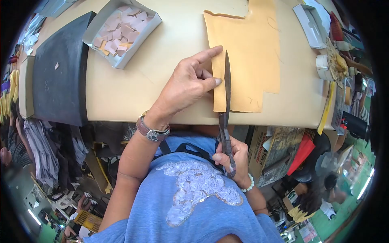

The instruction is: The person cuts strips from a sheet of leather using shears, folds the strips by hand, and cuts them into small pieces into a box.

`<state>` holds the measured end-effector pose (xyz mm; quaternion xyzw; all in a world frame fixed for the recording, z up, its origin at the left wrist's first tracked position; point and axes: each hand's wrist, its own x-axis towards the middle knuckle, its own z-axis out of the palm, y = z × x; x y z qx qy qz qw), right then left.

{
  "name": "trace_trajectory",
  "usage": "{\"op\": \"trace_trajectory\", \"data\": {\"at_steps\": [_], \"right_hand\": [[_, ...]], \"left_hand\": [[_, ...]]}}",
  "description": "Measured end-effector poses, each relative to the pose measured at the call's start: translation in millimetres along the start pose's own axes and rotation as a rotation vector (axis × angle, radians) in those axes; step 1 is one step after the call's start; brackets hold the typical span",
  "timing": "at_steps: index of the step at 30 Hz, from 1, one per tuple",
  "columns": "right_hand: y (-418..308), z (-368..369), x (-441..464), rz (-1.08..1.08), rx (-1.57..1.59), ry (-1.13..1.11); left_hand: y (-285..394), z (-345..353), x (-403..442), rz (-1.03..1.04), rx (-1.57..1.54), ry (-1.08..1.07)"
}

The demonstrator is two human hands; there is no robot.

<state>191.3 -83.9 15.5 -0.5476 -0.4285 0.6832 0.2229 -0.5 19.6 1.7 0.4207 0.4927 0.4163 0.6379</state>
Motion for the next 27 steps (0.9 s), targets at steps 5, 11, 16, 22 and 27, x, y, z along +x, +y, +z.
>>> {"op": "trace_trajectory", "data": {"at_steps": [5, 11, 16, 22, 27], "right_hand": [[-3, 1, -1, 0.039, 0.032, 0.017], [-9, 4, 0, 0.053, -0.019, 0.042], [-12, 6, 0, 0.049, -0.053, 0.070], [-7, 0, -1, 0.042, -0.076, 0.033], [-8, -3, 5, 0.022, -0.051, 0.012]], "left_hand": [[-1, 2, 0, 0.011, 0.000, 0.011], [0, 1, 1, 0.009, 0.013, 0.014], [4, 1, 15, 0.086, -0.121, 0.099], [16, -10, 30, 0.056, -0.139, 0.051], [7, -12, 32, 0.059, -0.074, 0.027]]}}
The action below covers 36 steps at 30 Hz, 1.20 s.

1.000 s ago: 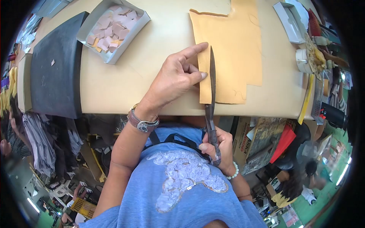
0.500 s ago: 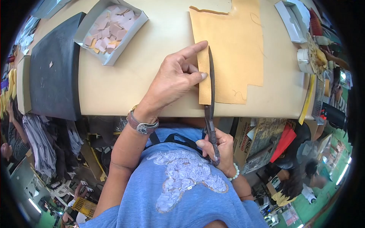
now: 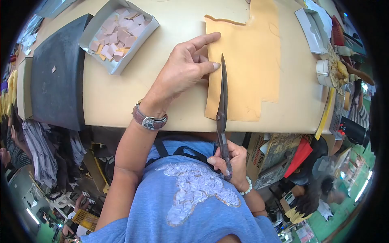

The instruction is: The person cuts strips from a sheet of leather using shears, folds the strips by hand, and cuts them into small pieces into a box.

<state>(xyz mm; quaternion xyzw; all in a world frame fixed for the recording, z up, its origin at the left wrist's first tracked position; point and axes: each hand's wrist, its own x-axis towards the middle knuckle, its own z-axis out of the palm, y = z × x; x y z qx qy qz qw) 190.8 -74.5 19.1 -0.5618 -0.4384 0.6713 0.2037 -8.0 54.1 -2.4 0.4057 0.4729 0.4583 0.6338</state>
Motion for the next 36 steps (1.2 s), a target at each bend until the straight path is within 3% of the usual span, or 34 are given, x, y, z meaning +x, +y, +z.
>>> {"op": "trace_trajectory", "data": {"at_steps": [19, 28, 36], "right_hand": [[-14, -1, 18, -0.006, 0.007, 0.028], [-21, 2, 17, 0.055, -0.030, 0.047], [-18, -1, 21, 0.012, 0.037, 0.026]], "left_hand": [[1, 1, -1, -0.037, 0.072, -0.028], [9, 2, 7, 0.009, -0.152, 0.102], [1, -3, 8, 0.023, 0.031, 0.054]]}}
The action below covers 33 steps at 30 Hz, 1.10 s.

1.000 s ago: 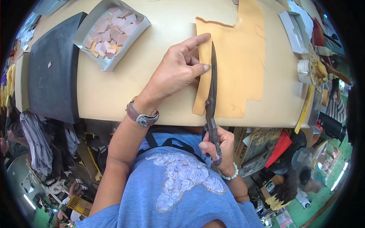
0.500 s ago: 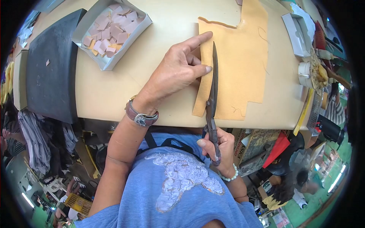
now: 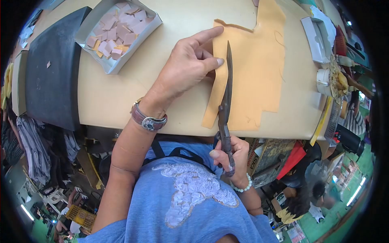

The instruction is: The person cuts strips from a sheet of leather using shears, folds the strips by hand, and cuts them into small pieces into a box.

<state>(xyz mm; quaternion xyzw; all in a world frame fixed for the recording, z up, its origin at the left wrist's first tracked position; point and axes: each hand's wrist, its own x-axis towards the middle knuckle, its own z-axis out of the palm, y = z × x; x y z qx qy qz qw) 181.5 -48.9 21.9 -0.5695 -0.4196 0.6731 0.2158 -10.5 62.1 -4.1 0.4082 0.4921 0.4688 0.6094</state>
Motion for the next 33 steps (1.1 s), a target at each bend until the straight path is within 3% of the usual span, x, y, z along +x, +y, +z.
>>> {"op": "trace_trajectory", "data": {"at_steps": [26, 33], "right_hand": [[-8, 2, 1, 0.007, -0.128, 0.049], [-22, -1, 9, -0.018, -0.020, 0.053]], "left_hand": [[2, 3, -5, 0.008, -0.050, -0.015], [2, 4, -7, 0.023, -0.029, -0.083]]}}
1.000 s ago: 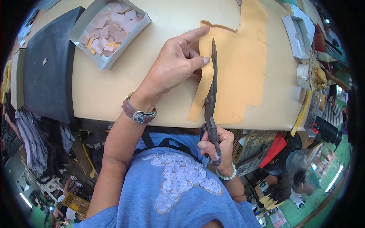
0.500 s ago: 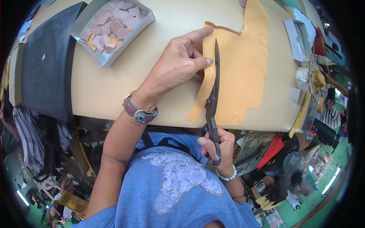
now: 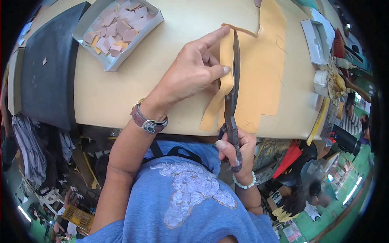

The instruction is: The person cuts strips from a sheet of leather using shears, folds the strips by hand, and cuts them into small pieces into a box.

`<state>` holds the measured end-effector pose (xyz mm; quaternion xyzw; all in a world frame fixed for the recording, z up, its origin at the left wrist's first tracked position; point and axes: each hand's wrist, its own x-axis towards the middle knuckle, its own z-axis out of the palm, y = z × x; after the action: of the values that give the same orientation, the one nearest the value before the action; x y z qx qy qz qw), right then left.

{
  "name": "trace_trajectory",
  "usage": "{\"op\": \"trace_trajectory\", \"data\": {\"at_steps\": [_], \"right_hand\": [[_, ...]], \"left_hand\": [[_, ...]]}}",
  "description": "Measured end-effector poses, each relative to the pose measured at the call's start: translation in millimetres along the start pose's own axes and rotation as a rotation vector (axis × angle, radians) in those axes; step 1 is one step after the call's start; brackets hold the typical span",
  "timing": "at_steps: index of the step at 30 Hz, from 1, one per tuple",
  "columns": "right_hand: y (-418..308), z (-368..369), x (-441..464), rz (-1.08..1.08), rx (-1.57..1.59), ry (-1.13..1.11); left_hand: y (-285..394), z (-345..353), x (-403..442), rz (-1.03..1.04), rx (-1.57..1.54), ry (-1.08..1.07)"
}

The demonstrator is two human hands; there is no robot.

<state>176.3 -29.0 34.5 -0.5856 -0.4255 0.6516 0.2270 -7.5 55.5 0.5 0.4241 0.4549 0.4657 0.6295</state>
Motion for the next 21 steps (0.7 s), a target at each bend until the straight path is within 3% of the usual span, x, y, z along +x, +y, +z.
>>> {"op": "trace_trajectory", "data": {"at_steps": [21], "right_hand": [[-8.9, 6.1, 9.0, -0.033, -0.029, 0.011]], "left_hand": [[2.8, 2.9, -0.8, 0.053, -0.003, -0.003]]}}
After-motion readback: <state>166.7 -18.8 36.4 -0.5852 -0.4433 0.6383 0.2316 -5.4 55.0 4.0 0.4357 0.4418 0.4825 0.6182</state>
